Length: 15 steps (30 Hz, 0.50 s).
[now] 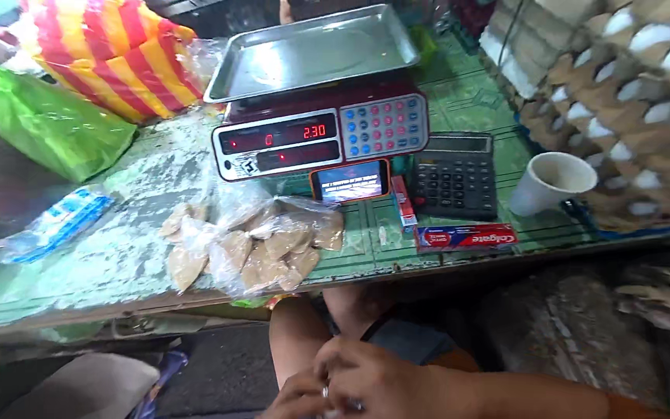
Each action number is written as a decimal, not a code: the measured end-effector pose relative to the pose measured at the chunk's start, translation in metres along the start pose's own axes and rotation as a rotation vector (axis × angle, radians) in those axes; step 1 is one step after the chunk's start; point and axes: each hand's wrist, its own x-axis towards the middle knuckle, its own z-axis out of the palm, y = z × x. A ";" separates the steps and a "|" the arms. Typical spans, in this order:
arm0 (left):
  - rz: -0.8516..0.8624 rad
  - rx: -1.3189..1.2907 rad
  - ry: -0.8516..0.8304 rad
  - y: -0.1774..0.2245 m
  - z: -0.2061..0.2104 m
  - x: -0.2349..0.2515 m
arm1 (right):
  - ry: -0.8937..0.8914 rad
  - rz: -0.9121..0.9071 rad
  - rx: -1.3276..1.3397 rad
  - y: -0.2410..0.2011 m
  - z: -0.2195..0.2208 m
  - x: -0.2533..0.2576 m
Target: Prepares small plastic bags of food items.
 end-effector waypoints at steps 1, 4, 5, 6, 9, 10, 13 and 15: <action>0.038 -0.139 0.084 -0.014 0.009 0.010 | 0.093 0.054 -0.065 0.003 -0.003 -0.004; 0.106 -0.296 0.315 -0.041 0.043 0.027 | 0.245 0.181 -0.101 0.017 0.004 -0.020; 0.125 -0.182 0.395 -0.045 0.051 0.029 | 0.252 0.201 -0.087 0.021 0.005 -0.024; 0.140 0.025 0.490 -0.045 0.056 0.030 | 0.233 0.203 -0.075 0.023 0.006 -0.027; 0.171 0.451 0.636 -0.037 0.053 0.025 | 0.178 0.141 -0.042 0.025 0.014 -0.029; 0.135 0.414 0.655 -0.030 0.049 0.022 | 0.155 0.104 -0.026 0.026 0.016 -0.026; 0.076 0.246 0.737 -0.008 0.042 0.011 | 0.066 -0.003 0.083 0.027 0.026 -0.011; 0.117 0.345 0.846 -0.006 0.044 0.003 | 0.024 -0.032 0.185 0.026 0.036 0.000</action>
